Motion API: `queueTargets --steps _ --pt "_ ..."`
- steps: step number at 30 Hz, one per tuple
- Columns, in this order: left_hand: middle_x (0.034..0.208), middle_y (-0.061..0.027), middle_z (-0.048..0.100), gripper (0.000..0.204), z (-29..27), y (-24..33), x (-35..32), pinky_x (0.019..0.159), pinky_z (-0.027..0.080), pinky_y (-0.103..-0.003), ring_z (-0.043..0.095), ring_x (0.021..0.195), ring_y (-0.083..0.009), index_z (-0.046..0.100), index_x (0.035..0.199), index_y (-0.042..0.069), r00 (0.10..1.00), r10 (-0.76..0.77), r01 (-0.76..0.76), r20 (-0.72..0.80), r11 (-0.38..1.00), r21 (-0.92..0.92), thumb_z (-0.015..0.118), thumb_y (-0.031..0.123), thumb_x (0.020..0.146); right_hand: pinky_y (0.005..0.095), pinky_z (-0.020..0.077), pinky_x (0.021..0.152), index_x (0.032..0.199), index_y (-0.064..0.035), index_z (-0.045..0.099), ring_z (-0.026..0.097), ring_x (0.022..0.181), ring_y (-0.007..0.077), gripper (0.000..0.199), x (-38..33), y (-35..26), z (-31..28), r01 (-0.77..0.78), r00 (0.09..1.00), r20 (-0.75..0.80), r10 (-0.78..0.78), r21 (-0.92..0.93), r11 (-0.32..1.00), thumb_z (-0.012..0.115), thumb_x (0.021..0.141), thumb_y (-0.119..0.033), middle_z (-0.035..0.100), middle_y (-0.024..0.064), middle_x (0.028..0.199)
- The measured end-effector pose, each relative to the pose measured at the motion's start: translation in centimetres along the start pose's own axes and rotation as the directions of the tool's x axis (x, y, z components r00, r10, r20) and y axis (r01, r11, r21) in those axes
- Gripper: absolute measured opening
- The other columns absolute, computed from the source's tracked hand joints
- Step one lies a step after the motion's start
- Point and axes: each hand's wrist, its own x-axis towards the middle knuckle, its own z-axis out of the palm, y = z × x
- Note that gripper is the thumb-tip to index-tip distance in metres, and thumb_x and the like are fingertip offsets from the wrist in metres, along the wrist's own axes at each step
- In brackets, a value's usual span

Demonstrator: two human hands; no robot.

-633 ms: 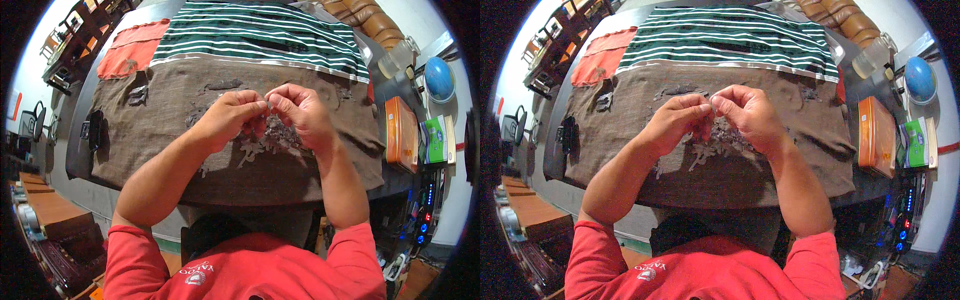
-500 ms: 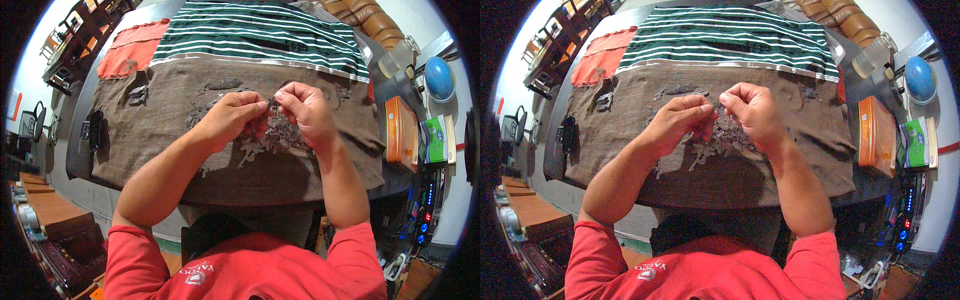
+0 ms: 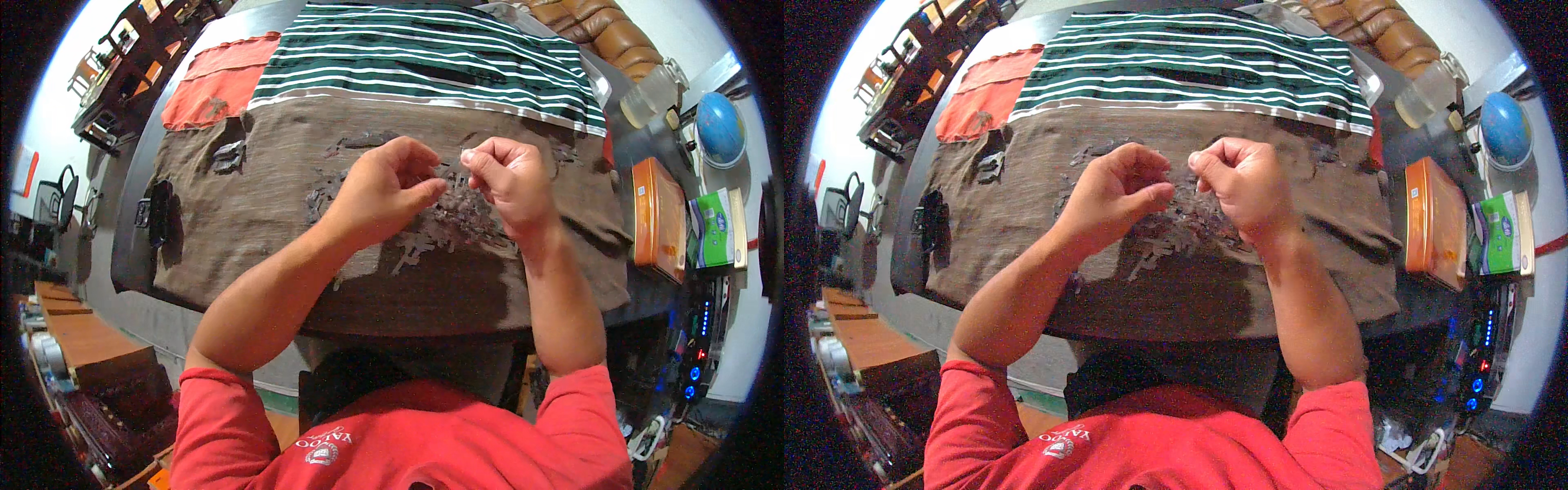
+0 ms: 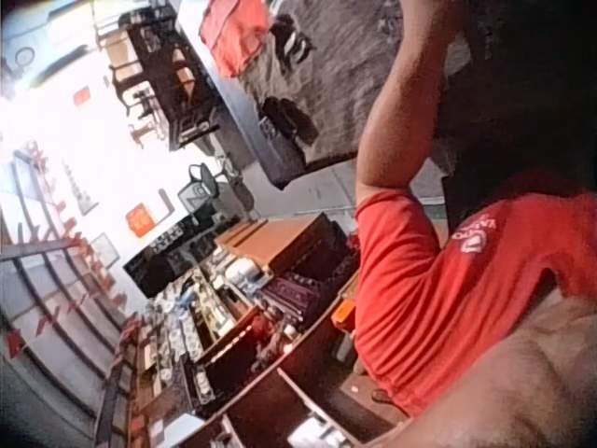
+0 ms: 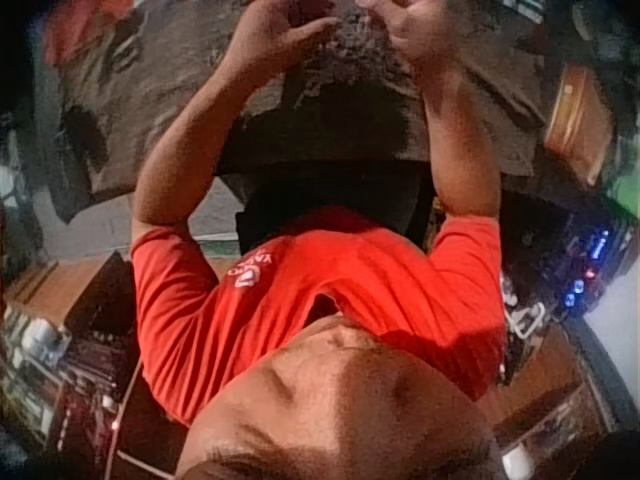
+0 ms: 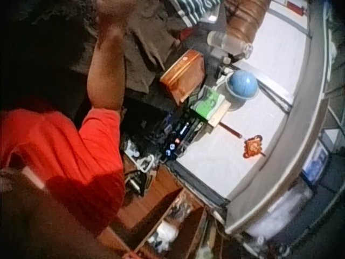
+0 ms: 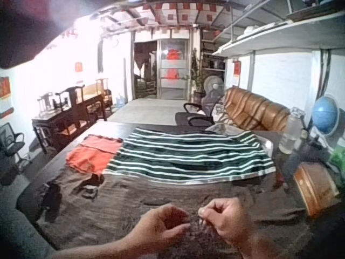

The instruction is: The person repeatedly picks up small metallic pieces from a cloth on a table, joins them by hand, and places the assembled units back on the cloth. The person occasionally reaches into a nearby box to retrieve additional pieces and continues assembling them one at a time.

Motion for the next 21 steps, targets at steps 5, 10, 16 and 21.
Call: queueTargets --steps 5,10,16,21 --pt "0.079 -0.0084 0.071 0.015 -0.1 0.6 -0.6 0.066 0.054 -0.028 0.066 0.072 -0.0109 0.070 0.089 0.000 0.976 0.204 -0.140 -0.077 0.856 0.497 0.076 0.010 0.080 0.0256 0.0438 0.055 0.074 -0.0008 0.069 0.054 0.059 0.0060 0.022 -0.6 -0.1 1.2 0.034 0.999 0.006 -0.034 -0.236 0.971 0.068 0.089 -0.018 0.065 0.0010 0.065" --pt "0.080 -0.0120 0.072 0.017 -0.4 1.0 -0.7 0.067 0.055 -0.031 0.069 0.074 -0.0147 0.071 0.091 0.000 0.986 0.147 -0.098 -0.079 0.891 0.443 0.074 0.012 0.080 0.0242 0.0452 0.059 0.085 0.0002 0.070 0.057 0.065 0.0065 0.021 -0.7 -0.4 1.8 0.074 0.997 0.037 -0.067 -0.248 0.966 0.066 0.093 -0.018 0.066 0.0006 0.074" --pt "0.084 -0.0102 0.072 0.019 -1.3 0.8 -0.1 0.064 0.053 -0.027 0.070 0.077 -0.0166 0.064 0.099 -0.001 0.964 -0.228 0.254 0.134 0.939 -0.231 0.071 0.013 0.088 0.0195 0.0396 0.054 0.103 -0.0023 0.069 0.050 0.061 0.0032 0.020 -0.6 -0.1 1.6 0.110 0.993 0.052 -0.109 -0.012 0.994 0.061 0.099 -0.021 0.063 -0.0025 0.080" --pt "0.087 -0.0108 0.072 0.019 -1.5 0.6 0.1 0.064 0.052 -0.027 0.071 0.078 -0.0192 0.063 0.100 0.003 0.944 -0.259 0.322 0.206 0.861 -0.394 0.068 0.020 0.093 0.0191 0.0375 0.053 0.104 -0.0030 0.069 0.048 0.061 0.0030 0.020 -0.5 -0.2 1.0 0.145 0.983 0.100 -0.153 0.083 0.986 0.061 0.099 -0.020 0.060 -0.0037 0.077"
